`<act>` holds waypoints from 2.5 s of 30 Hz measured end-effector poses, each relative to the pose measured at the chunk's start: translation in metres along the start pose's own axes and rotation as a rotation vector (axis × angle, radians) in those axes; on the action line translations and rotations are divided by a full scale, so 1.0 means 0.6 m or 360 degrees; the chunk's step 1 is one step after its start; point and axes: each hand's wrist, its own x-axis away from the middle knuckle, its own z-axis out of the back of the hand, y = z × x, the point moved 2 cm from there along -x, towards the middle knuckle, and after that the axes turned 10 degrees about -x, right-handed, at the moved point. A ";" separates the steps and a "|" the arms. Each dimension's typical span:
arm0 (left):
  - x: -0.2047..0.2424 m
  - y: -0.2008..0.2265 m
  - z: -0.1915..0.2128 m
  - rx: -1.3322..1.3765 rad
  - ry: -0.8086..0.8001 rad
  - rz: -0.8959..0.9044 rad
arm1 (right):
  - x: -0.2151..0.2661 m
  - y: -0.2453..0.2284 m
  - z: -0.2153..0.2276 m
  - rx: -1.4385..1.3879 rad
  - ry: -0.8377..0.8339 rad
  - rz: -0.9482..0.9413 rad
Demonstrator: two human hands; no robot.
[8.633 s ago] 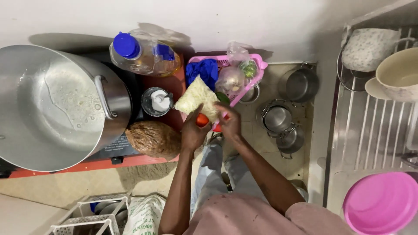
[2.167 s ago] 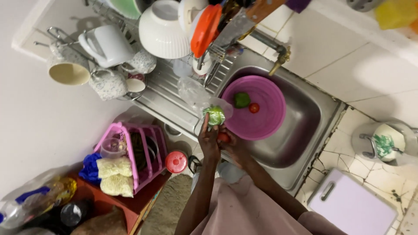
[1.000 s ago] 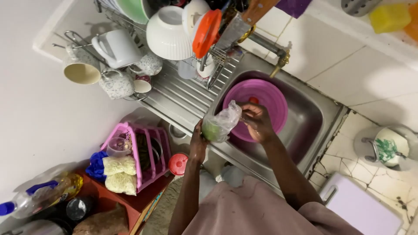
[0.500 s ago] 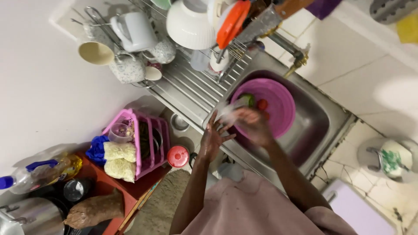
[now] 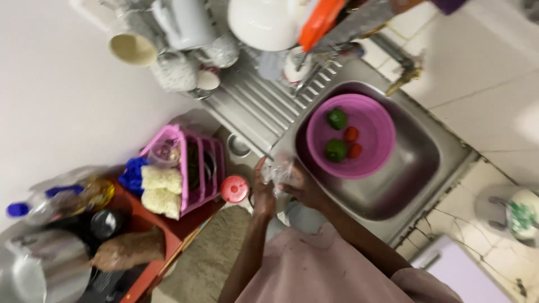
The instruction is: Washing tomatoes and green peppers in a bowl at a kitchen sink and trimming them with a knife.
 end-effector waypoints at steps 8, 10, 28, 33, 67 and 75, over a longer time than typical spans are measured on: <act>0.021 -0.086 0.082 0.1362 0.0111 0.0193 | 0.006 -0.040 -0.164 0.0617 -0.0343 0.0728; 0.021 -0.120 0.113 0.1210 0.0438 0.0270 | 0.001 -0.024 -0.197 0.0484 -0.0489 0.0821; -0.125 -0.248 0.384 -0.0128 0.0916 0.0419 | -0.077 0.057 -0.440 -0.0366 -0.0886 -0.0557; -0.302 -0.120 0.547 -0.1319 0.0990 0.0267 | -0.101 0.045 -0.424 -0.0135 -0.0590 -0.0908; -0.308 -0.201 0.733 -0.1814 0.0961 0.0267 | -0.454 0.202 -0.869 0.0905 -0.0901 0.1102; -0.338 -0.137 0.786 -0.1326 0.1132 0.0403 | -0.443 0.133 -0.851 0.1306 -0.1092 0.1132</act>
